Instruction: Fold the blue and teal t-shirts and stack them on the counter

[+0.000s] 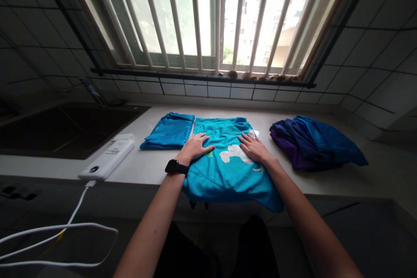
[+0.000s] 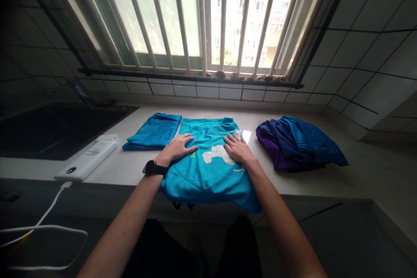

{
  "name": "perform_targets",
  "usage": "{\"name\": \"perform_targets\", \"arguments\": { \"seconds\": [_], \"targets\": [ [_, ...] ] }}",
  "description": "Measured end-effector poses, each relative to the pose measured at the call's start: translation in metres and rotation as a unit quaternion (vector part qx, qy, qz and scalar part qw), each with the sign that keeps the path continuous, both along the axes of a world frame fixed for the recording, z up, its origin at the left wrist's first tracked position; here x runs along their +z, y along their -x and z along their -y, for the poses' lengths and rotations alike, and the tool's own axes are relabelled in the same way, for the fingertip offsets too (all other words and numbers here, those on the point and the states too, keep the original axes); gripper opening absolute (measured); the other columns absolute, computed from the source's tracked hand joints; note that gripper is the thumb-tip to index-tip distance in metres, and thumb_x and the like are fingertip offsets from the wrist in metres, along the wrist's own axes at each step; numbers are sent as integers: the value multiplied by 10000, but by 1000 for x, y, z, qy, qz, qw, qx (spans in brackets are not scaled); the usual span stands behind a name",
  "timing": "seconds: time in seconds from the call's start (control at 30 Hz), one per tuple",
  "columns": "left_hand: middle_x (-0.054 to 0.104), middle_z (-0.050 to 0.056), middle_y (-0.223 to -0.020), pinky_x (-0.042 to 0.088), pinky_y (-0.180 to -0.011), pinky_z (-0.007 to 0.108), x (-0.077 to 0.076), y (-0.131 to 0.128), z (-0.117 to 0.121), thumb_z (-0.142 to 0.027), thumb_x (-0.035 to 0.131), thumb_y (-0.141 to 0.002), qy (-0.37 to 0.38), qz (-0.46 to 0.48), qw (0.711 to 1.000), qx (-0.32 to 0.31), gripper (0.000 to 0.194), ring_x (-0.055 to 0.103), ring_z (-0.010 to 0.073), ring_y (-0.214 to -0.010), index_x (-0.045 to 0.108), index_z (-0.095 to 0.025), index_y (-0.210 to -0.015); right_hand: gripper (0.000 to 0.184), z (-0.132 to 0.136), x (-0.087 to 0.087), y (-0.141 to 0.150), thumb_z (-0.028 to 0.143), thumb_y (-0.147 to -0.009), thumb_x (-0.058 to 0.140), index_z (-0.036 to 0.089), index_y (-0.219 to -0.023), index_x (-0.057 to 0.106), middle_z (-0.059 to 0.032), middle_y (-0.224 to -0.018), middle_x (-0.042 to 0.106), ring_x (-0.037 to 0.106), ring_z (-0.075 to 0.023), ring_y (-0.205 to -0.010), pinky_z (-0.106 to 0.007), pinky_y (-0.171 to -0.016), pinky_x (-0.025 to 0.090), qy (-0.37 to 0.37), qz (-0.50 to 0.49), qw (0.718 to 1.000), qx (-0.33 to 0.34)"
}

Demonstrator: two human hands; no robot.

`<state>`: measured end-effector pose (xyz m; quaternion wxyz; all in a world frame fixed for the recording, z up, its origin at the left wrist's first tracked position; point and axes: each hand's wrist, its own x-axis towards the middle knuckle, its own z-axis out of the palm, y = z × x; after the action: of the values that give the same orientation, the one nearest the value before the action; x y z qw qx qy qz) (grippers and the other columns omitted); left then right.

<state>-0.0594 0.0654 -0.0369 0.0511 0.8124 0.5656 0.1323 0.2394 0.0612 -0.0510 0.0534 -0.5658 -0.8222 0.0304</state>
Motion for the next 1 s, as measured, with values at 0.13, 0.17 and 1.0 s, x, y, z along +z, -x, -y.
{"name": "perform_targets", "arguments": {
  "seconds": [0.13,0.17,1.0],
  "targets": [
    [521,105,-1593,330,-1256,440,0,1,0,-609,553,-956,1,-2,1000,-4,610,454,333,-1488,635,-230,-1427,561,-3,-3,-6,372,-1084,285,207,-1588,469,-99,-1679,376,317,-293,-1569,-555,-1270,260,-13,-35,999,15],
    [520,108,-1592,333,-1254,437,1,1,0,-604,551,-958,2,-4,1000,-6,608,459,329,-1484,633,-227,-1428,546,-4,-4,-9,366,-1080,300,208,-1557,513,-102,-1659,417,358,-289,-1551,-541,-1268,273,-25,-50,998,22],
    [501,117,-1603,330,-1257,416,-4,2,-3,-557,520,-978,7,-7,999,-30,593,447,291,-1493,594,-208,-1452,525,-5,-9,-21,331,-1053,392,202,-1542,536,-98,-1656,413,346,-274,-1558,-518,-1284,254,-2,-81,996,31]
  ]
}}
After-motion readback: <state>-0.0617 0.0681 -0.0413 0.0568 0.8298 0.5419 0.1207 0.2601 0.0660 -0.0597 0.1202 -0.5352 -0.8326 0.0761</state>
